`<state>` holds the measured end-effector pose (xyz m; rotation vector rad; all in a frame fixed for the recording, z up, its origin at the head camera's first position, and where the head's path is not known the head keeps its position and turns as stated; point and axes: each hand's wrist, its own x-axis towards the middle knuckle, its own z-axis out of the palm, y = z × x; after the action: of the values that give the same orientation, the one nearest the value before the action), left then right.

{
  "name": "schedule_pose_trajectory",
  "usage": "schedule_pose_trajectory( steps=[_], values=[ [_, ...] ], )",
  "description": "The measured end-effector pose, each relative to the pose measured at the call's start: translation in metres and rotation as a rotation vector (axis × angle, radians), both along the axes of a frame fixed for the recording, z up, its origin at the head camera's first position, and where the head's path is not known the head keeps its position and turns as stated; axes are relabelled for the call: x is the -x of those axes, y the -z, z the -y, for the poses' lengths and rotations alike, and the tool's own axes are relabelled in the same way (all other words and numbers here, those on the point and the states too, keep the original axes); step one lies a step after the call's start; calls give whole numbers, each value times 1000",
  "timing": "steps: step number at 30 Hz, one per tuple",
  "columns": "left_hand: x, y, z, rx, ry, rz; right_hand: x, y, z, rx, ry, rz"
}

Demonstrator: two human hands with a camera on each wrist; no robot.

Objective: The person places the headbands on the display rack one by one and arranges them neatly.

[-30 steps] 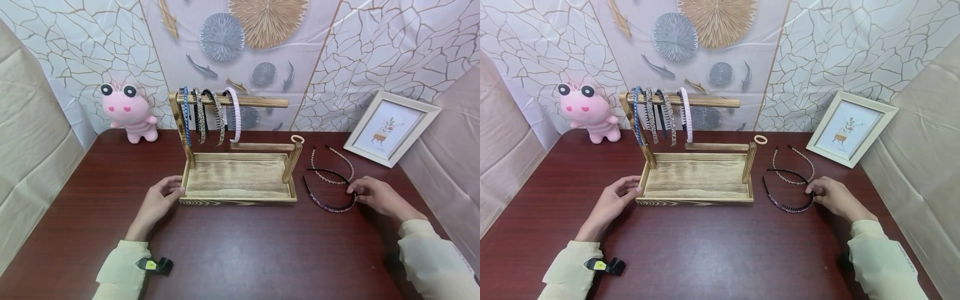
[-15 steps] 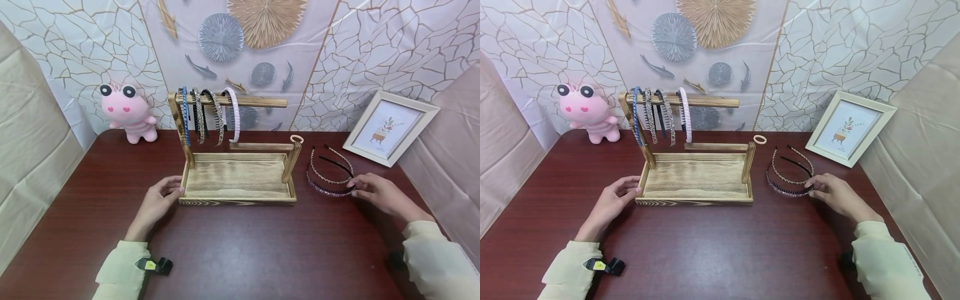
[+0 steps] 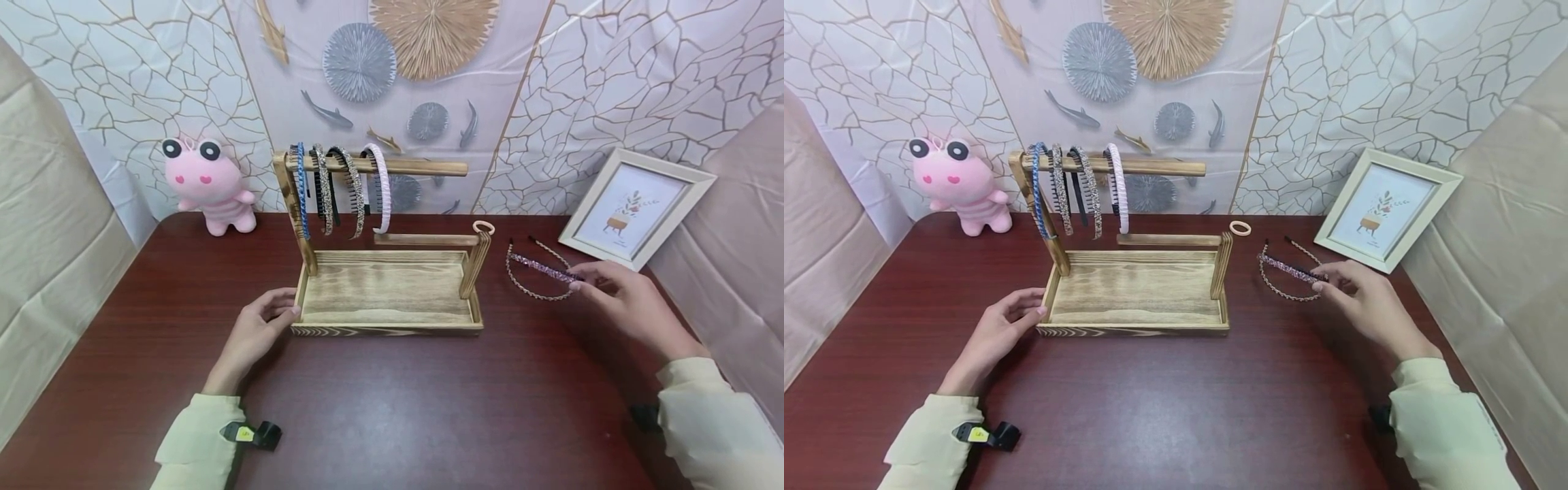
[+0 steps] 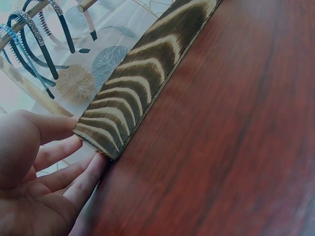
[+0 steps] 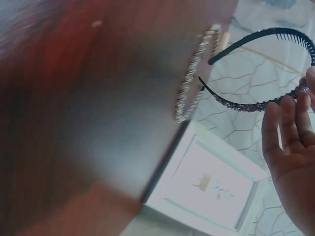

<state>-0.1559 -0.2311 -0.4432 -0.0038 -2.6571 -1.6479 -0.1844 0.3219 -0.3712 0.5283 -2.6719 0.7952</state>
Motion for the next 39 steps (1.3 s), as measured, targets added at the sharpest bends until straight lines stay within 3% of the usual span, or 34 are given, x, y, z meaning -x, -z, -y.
schedule_pose_trajectory(
  steps=[9,23,34,39],
  values=[
    [-1,-1,-1,-4,-2,5,-1,-19,16,143,54,-51],
    [0,0,0,2,-3,13,5,-34,43,353,129,4],
    [-4,-1,0,-6,-2,18,17,-49,73,512,90,70],
    [-2,-2,0,-7,-1,17,24,-54,85,735,-35,108]
  ],
)
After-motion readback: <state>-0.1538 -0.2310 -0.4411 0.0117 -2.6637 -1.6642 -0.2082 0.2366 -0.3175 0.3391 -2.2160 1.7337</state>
